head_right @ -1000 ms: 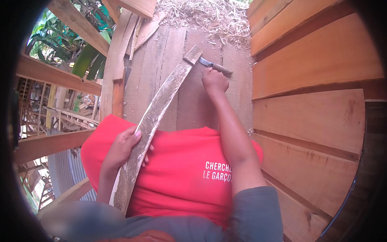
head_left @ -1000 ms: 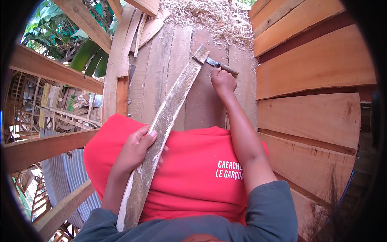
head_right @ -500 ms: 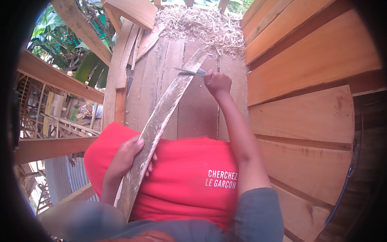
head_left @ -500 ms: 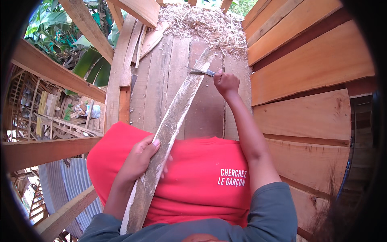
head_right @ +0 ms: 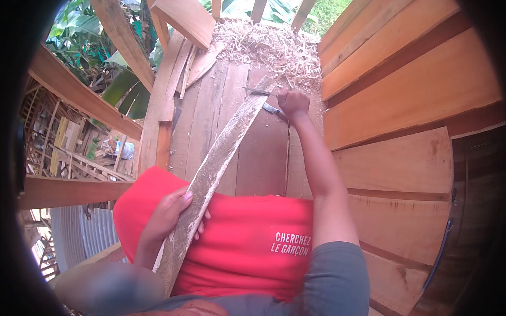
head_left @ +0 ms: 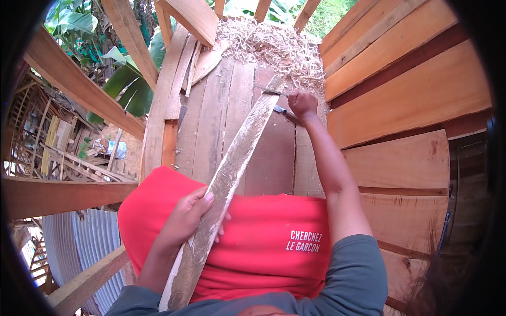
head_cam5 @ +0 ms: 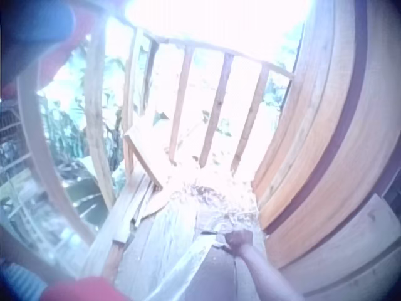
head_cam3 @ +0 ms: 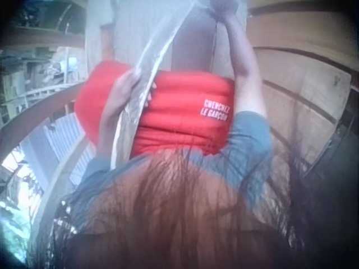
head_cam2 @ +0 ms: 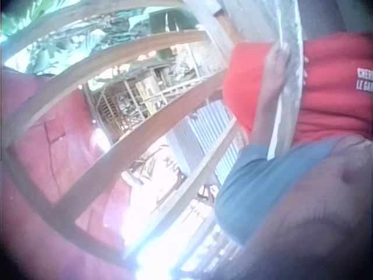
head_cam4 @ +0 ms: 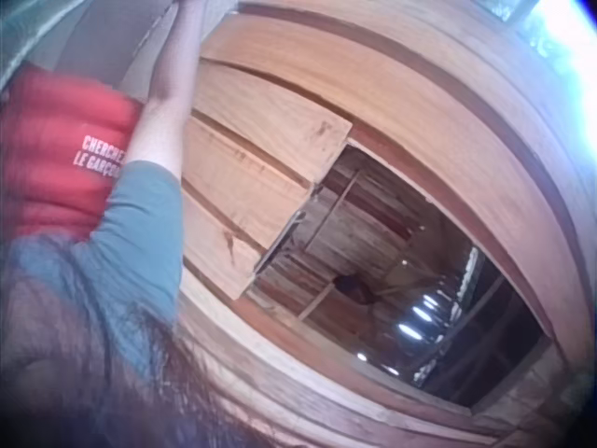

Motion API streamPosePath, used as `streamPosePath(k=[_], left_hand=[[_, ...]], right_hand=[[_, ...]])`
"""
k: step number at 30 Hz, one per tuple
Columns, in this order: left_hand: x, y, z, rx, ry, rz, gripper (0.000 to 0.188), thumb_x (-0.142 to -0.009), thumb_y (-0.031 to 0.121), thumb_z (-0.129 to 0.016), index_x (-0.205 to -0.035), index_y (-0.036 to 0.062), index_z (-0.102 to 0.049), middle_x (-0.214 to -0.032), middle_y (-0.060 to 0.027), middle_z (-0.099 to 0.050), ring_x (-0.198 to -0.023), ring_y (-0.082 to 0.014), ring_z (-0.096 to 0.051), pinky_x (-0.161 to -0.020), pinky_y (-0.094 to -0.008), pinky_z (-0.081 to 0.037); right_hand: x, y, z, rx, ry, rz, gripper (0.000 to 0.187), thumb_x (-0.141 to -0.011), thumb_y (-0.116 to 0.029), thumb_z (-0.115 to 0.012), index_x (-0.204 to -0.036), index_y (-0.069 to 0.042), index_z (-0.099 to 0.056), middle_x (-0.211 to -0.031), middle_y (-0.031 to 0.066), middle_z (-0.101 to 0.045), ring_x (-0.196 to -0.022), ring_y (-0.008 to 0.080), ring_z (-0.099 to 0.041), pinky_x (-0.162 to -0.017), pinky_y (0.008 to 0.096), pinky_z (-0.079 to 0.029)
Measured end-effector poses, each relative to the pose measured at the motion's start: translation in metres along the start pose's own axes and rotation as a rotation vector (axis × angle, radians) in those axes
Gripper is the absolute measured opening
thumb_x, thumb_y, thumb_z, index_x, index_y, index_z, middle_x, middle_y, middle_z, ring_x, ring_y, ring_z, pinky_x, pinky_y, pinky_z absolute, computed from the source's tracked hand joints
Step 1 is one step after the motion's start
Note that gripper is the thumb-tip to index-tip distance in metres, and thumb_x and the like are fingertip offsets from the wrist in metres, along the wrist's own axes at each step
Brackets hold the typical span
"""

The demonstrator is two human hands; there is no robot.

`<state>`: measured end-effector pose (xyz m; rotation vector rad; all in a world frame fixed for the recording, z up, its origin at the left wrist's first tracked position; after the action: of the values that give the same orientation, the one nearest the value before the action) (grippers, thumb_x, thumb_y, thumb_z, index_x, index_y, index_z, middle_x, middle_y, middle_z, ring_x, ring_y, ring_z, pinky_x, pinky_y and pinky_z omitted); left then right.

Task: The person sits on a wooden floor and uses a knife to shave and shape a long piece of wood held on their lap. They repeatedly scrape the surface to remove thin layers of wood, creating a pile of shavings on the floor.

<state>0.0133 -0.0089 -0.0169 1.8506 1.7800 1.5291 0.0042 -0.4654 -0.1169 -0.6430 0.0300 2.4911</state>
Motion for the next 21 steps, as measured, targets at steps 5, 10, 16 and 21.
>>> streamPosePath(k=[5, 10, 16, 21], left_hand=[[0.009, 0.002, 0.004, 0.023, 0.027, 0.007, 0.035, -0.109, 0.024, -0.038, -0.129, -0.0024, -0.050, -0.090, -0.0177, -0.068, -0.063, -0.0213, -0.069, -0.052, -0.0319, -0.059], [0.004, 0.001, 0.007, -0.005, 0.033, -0.014, 0.038, -0.109, 0.026, -0.037, -0.128, -0.0036, -0.050, -0.088, -0.0182, -0.067, -0.064, -0.0229, -0.069, -0.053, -0.0330, -0.060], [0.008, 0.004, 0.004, -0.007, 0.051, -0.007, 0.038, -0.109, 0.026, -0.038, -0.129, -0.0039, -0.050, -0.089, -0.0185, -0.068, -0.065, -0.0237, -0.070, -0.054, -0.0328, -0.060], [0.012, 0.006, 0.001, 0.007, 0.032, -0.037, 0.037, -0.109, 0.025, -0.038, -0.129, -0.0041, -0.050, -0.091, -0.0190, -0.067, -0.064, -0.0240, -0.069, -0.054, -0.0331, -0.060]], right_hand=[[0.010, -0.049, 0.005, -0.073, 0.030, 0.248, 0.049, -0.098, -0.029, -0.042, -0.061, -0.007, -0.065, -0.061, 0.0204, -0.064, -0.055, 0.0411, -0.064, -0.055, 0.0519, -0.053], [-0.008, -0.050, 0.006, -0.019, 0.025, 0.162, 0.048, -0.098, -0.027, -0.045, -0.057, -0.007, -0.060, -0.057, 0.0192, -0.060, -0.050, 0.0404, -0.061, -0.053, 0.0511, -0.051], [-0.024, -0.027, 0.007, 0.053, 0.034, 0.103, 0.050, -0.099, -0.028, -0.045, -0.055, -0.008, -0.061, -0.056, 0.0198, -0.060, -0.051, 0.0376, -0.063, -0.053, 0.0482, -0.053], [-0.031, -0.032, 0.012, 0.014, 0.059, 0.247, 0.052, -0.099, -0.029, -0.040, -0.059, -0.010, -0.067, -0.055, 0.0163, -0.063, -0.049, 0.0347, -0.064, -0.051, 0.0458, -0.054]])
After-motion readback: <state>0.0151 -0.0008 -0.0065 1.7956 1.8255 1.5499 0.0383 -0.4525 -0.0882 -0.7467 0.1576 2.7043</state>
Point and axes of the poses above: each hand's wrist, its own x-axis away from the middle knuckle, its own z-axis out of the back of the hand, y = z × x, the point moved 5 cm from there along -x, towards the middle knuckle
